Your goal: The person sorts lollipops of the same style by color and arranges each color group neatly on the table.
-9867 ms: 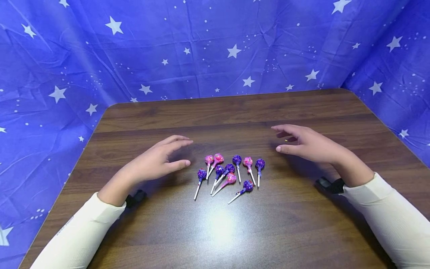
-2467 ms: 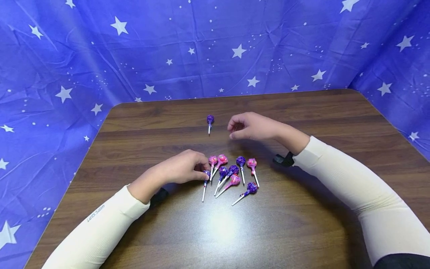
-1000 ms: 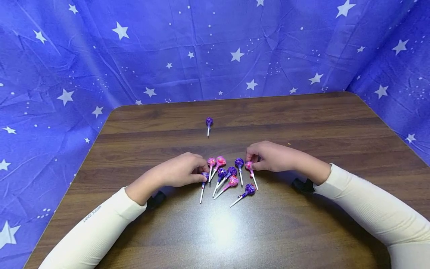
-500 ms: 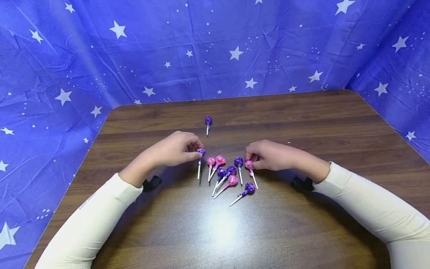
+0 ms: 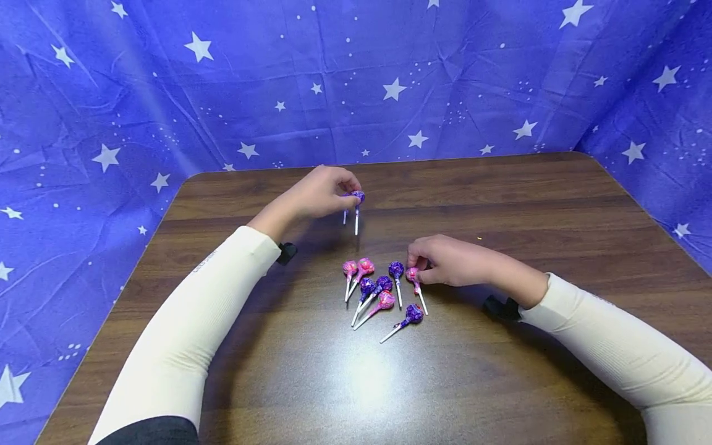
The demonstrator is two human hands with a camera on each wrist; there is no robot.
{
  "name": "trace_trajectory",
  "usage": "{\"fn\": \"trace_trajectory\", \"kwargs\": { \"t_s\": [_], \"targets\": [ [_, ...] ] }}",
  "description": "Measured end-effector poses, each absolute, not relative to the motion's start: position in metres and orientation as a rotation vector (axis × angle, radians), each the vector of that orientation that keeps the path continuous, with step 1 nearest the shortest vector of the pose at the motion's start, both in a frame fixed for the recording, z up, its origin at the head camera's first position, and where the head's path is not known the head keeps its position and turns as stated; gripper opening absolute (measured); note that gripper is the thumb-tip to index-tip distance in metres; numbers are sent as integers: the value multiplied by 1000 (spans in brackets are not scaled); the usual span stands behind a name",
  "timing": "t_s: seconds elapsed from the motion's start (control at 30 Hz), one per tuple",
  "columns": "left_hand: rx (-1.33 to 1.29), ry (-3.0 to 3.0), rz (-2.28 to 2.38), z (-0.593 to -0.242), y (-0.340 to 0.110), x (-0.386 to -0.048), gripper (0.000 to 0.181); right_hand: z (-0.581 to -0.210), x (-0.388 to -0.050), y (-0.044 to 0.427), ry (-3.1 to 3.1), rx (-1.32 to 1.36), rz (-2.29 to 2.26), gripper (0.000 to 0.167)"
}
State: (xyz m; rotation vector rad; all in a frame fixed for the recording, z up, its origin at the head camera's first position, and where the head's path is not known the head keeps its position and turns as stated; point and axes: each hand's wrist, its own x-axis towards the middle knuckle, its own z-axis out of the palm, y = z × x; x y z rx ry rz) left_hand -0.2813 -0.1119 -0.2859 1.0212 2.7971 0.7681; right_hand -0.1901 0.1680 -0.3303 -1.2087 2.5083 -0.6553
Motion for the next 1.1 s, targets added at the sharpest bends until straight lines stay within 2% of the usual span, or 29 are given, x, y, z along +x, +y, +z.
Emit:
{"fn": "trace_trajectory", "kwargs": {
  "t_s": [0.27,0.53,1.1],
  "targets": [
    [745,2731,921,-302,-101,-311,22,-329,-190,167,2502,-1204,-652,8],
    [576,2654,1052,-322,-97,-325,22,-329,-190,167,2508,-1213,-639,9],
    [544,2702,889,-338,-93,-334,23,-330,-190,167,2508,-1221,-638,8]
  ]
}}
